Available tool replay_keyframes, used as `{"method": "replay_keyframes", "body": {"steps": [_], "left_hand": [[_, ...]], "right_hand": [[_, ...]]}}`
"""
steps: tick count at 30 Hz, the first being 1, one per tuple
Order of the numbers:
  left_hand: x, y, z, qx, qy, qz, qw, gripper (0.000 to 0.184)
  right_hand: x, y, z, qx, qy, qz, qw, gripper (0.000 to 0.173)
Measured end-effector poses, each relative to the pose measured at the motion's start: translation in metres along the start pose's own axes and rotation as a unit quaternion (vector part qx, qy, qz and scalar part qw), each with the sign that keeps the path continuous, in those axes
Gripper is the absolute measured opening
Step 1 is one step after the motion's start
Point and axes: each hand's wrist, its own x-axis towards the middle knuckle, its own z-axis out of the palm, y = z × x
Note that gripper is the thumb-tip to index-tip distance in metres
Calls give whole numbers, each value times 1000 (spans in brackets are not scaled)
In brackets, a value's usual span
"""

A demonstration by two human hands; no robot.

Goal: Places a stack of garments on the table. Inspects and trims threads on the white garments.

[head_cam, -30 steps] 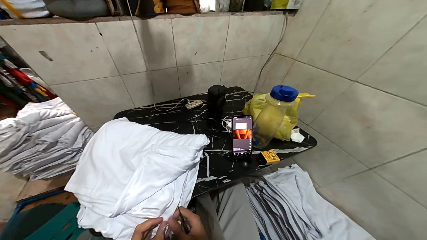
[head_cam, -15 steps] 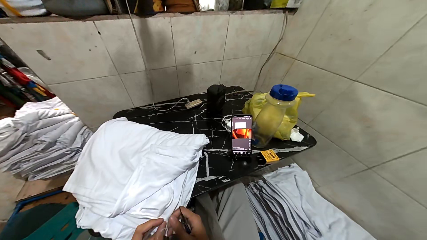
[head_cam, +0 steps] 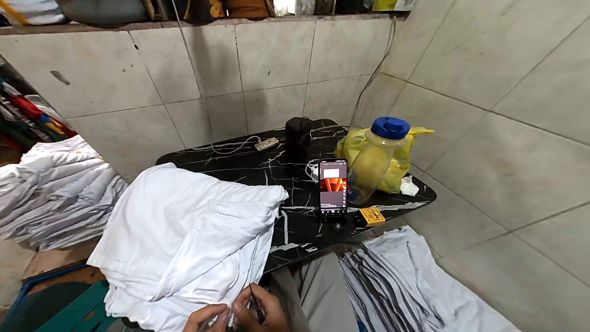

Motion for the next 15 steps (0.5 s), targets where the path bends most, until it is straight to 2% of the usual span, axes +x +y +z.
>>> {"method": "replay_keyframes", "body": {"steps": [15], "left_hand": [[0,-1,0,3,-2,0,1000,8]], "right_hand": [[0,-1,0,-3,3,0,1000,14]]}}
